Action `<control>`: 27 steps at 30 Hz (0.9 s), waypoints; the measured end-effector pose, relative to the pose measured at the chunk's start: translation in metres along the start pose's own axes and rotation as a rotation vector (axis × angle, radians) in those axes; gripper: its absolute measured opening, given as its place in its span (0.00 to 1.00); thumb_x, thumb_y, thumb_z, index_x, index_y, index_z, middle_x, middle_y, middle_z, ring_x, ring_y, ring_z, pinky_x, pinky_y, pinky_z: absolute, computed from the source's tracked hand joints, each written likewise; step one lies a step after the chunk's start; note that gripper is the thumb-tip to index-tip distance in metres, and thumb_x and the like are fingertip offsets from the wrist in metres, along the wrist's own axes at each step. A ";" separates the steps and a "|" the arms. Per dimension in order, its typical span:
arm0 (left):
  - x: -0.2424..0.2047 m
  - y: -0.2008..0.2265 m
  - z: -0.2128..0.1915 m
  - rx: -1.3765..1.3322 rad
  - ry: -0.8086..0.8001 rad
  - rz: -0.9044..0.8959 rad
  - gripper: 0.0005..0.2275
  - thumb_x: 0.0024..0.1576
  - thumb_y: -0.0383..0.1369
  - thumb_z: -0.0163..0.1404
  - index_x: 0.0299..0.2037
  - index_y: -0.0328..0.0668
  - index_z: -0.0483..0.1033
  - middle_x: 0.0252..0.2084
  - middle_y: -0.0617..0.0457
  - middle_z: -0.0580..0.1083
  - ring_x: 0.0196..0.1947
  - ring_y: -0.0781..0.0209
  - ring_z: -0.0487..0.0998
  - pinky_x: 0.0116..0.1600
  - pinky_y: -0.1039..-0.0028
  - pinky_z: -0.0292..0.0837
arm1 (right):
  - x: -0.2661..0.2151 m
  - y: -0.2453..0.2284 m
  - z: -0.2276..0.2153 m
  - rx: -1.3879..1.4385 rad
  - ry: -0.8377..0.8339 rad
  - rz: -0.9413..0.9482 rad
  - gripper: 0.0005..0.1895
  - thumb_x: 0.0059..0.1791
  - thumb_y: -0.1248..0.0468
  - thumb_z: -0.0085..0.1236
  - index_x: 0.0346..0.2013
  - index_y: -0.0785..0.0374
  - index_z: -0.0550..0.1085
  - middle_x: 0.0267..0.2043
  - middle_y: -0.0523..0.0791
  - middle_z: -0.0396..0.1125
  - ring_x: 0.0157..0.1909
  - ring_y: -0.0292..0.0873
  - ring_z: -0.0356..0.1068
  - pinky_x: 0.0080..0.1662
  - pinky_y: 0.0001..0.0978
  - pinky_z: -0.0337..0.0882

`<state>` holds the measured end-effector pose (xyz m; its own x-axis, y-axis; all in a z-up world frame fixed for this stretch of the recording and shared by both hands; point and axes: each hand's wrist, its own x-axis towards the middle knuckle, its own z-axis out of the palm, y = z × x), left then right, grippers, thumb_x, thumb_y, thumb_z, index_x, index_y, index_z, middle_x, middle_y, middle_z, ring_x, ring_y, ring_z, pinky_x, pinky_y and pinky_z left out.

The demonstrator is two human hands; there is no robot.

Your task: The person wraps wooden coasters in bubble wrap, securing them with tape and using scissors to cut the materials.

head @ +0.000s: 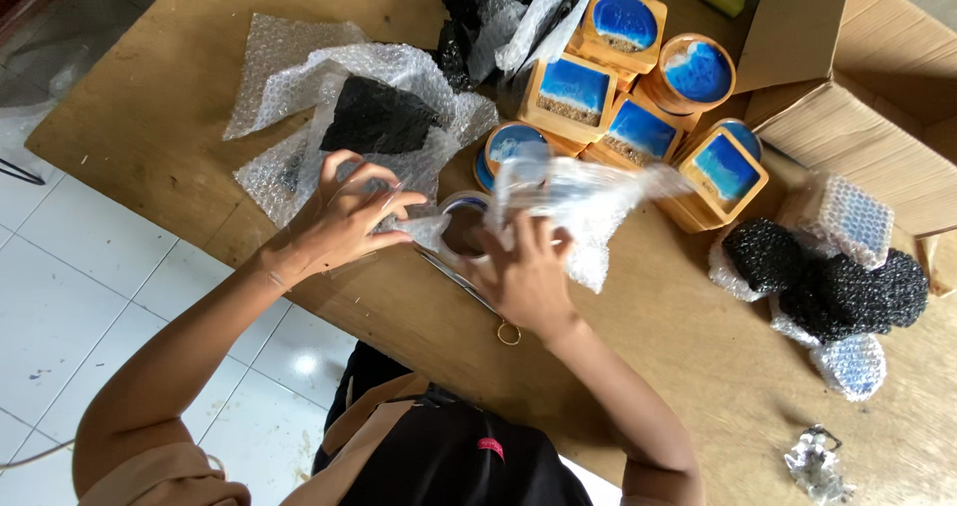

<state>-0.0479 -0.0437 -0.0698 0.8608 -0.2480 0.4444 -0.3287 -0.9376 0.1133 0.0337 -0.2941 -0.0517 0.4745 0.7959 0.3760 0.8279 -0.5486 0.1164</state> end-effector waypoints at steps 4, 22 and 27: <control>-0.004 -0.012 -0.002 0.017 -0.006 -0.034 0.19 0.47 0.46 0.53 0.48 0.59 0.70 0.26 0.68 0.75 0.46 0.69 0.67 0.58 0.60 0.48 | -0.006 -0.004 0.031 0.155 0.049 -0.042 0.15 0.40 0.47 0.53 0.30 0.52 0.70 0.38 0.43 0.53 0.39 0.47 0.55 0.40 0.41 0.52; -0.051 -0.076 -0.032 0.345 -0.021 -0.305 0.12 0.47 0.44 0.57 0.37 0.59 0.68 0.38 0.69 0.76 0.54 0.70 0.67 0.60 0.65 0.47 | -0.022 0.020 0.033 0.327 0.248 -0.020 0.14 0.41 0.52 0.58 0.38 0.51 0.72 0.34 0.45 0.52 0.36 0.48 0.54 0.43 0.44 0.50; -0.042 -0.032 -0.073 0.435 0.116 -0.118 0.16 0.41 0.47 0.63 0.31 0.55 0.70 0.38 0.71 0.75 0.49 0.68 0.69 0.55 0.70 0.52 | -0.025 0.043 -0.003 0.332 0.432 0.078 0.10 0.41 0.64 0.64 0.35 0.54 0.73 0.39 0.46 0.53 0.46 0.46 0.54 0.47 0.39 0.42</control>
<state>-0.1023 0.0144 -0.0270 0.8253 -0.1281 0.5501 -0.0165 -0.9790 -0.2032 0.0563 -0.3385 -0.0537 0.4301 0.5406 0.7231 0.8783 -0.4359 -0.1965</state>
